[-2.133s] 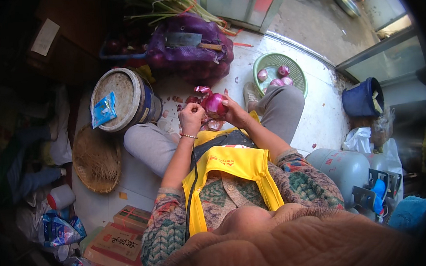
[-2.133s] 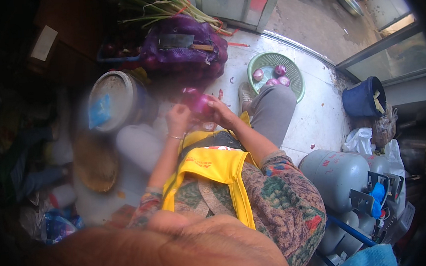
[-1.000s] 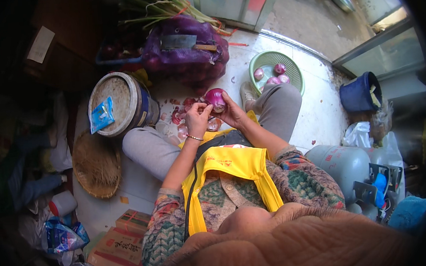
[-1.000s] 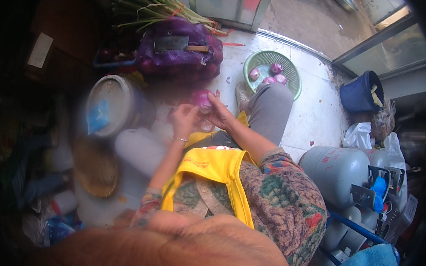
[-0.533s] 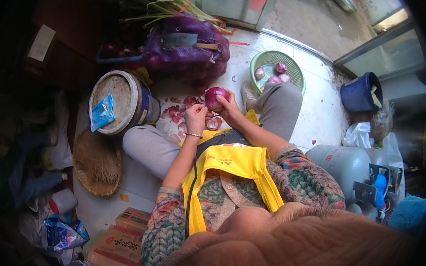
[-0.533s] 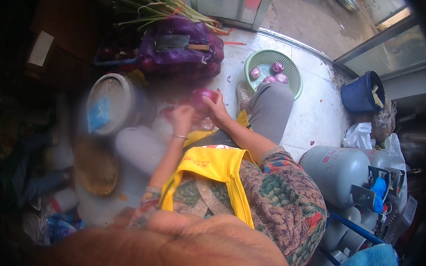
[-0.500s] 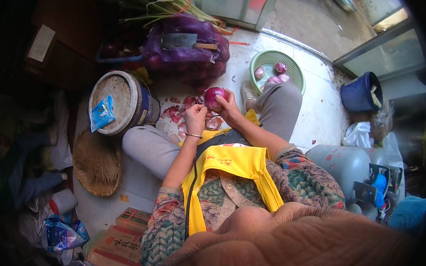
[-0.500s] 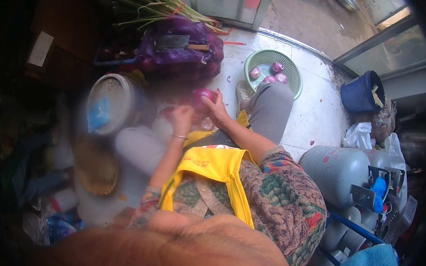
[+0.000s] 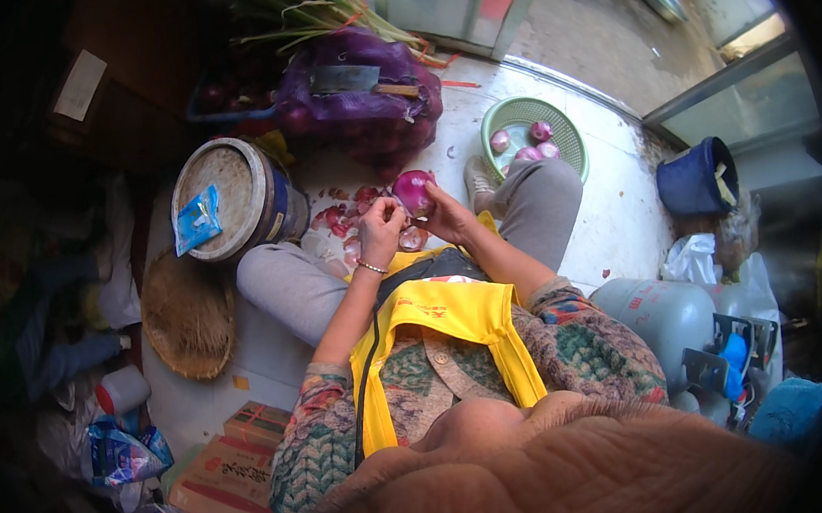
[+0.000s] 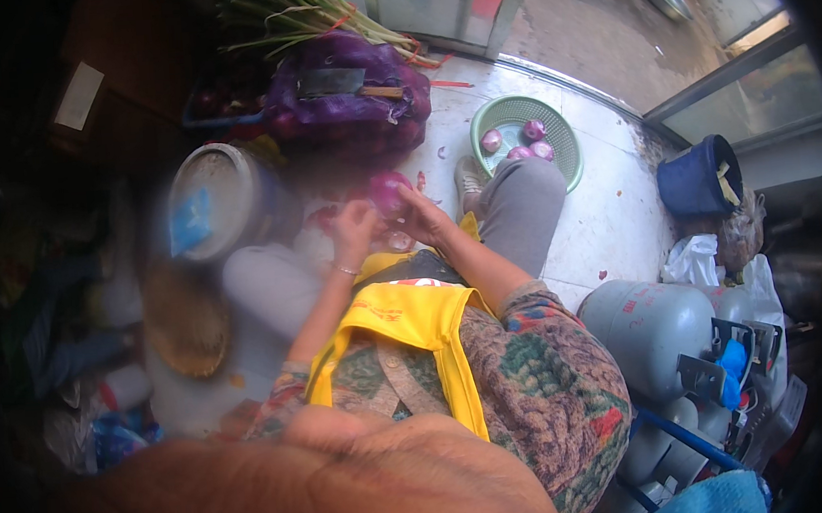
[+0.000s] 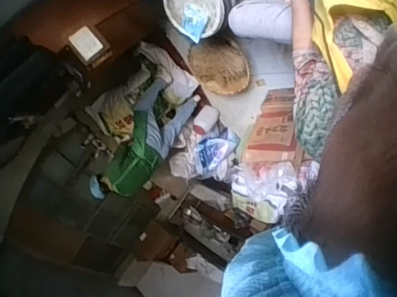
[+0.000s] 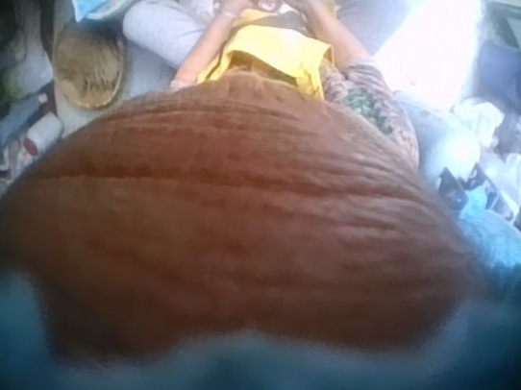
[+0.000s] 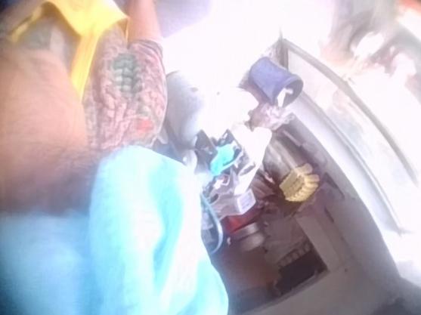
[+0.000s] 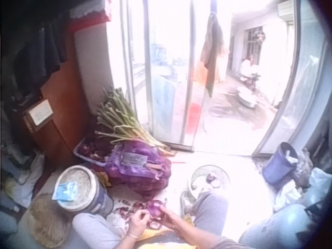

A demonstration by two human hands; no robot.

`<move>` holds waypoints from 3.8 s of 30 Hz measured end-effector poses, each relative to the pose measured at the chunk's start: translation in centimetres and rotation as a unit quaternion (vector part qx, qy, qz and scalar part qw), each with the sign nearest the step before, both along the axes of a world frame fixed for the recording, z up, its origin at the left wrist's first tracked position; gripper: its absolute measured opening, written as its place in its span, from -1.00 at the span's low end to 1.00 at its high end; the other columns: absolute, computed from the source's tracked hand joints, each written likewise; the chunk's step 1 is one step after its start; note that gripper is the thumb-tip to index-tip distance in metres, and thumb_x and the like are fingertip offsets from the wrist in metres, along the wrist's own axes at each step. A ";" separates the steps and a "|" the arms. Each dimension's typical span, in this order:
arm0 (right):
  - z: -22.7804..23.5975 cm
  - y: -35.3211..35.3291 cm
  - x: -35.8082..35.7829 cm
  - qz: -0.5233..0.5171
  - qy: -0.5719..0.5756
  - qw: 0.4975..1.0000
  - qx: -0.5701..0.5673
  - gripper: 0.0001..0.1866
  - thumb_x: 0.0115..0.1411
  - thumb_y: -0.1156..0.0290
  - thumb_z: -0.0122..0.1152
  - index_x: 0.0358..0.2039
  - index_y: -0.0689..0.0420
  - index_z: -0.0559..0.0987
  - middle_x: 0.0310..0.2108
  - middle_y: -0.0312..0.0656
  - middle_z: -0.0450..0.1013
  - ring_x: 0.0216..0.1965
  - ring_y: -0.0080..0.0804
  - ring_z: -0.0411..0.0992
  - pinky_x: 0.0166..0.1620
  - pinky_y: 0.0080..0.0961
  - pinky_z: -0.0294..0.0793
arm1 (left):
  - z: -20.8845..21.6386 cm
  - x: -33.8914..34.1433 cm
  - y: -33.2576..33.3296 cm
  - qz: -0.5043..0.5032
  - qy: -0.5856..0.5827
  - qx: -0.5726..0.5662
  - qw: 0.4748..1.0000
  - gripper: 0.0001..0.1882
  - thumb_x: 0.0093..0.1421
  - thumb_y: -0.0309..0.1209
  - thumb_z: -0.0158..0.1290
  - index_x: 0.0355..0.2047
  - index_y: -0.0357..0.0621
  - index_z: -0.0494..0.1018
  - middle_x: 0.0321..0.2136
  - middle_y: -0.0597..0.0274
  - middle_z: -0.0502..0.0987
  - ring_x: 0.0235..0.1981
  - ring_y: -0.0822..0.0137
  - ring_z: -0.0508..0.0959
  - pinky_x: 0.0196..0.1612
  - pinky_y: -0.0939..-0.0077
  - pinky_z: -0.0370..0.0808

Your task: The person sits on the floor and peels red onions one by one using a knife. They trim the ends, remove the outer skin, and place the peeled onions into a green basket.

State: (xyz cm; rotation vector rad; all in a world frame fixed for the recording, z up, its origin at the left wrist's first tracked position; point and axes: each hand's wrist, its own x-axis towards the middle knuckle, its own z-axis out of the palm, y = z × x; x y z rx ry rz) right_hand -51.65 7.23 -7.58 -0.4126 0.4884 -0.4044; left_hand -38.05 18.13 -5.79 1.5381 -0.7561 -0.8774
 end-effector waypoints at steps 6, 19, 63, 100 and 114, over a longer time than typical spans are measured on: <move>1.0 -0.9 -0.2 0.033 -0.062 0.998 -0.001 -0.38 0.27 0.05 0.19 0.24 0.05 0.31 0.15 -0.13 0.41 0.13 -0.16 0.42 0.27 -0.09 0.29 | -0.6 0.7 0.7 0.000 0.092 -0.056 0.994 -0.91 0.26 -0.47 0.04 -0.25 -0.20 0.47 -0.44 0.33 0.56 -0.48 0.50 0.55 -0.35 0.61 0.52; 1.2 0.0 1.2 0.006 -0.079 0.997 0.026 -0.35 0.25 0.01 0.21 0.23 0.07 0.31 0.18 -0.05 0.37 0.21 -0.10 0.34 0.27 -0.03 0.29 | -1.9 2.3 1.1 0.016 0.524 -0.158 0.837 -0.79 0.25 -0.41 0.01 -0.12 -0.17 0.44 -0.14 0.16 0.54 -0.07 0.21 0.51 0.09 0.22 0.45; -0.2 0.1 1.0 0.018 -0.059 0.987 0.150 -0.25 0.28 -0.27 0.00 0.17 0.16 0.39 0.05 0.00 0.45 0.00 -0.17 0.47 0.03 -0.29 0.57 | -0.2 2.2 -0.8 0.026 -0.230 -0.126 0.965 -0.70 0.05 -0.51 0.29 -0.15 -0.18 0.61 -0.25 0.18 0.59 -0.29 0.28 0.61 -0.16 0.46 0.56; -0.8 1.2 1.9 -0.013 -0.007 0.999 -0.051 -0.35 0.32 -0.25 -0.06 0.15 0.02 0.39 0.03 -0.19 0.47 0.02 -0.29 0.46 0.09 -0.25 0.41 | -2.1 0.0 0.3 0.041 -0.003 0.039 0.998 -0.90 0.16 -0.47 0.11 -0.41 -0.26 0.54 -0.59 0.28 0.57 -0.63 0.54 0.54 -0.52 0.65 0.48; -0.5 0.1 1.2 0.103 0.020 0.994 -0.037 -0.29 0.34 -0.26 -0.13 0.23 0.06 0.32 0.14 -0.12 0.40 0.14 -0.20 0.40 0.23 -0.09 0.32 | -2.4 1.1 1.7 -0.015 -0.023 -0.046 0.999 -0.94 0.13 -0.49 0.11 -0.42 -0.22 0.52 -0.57 0.38 0.53 -0.58 0.61 0.51 -0.49 0.69 0.44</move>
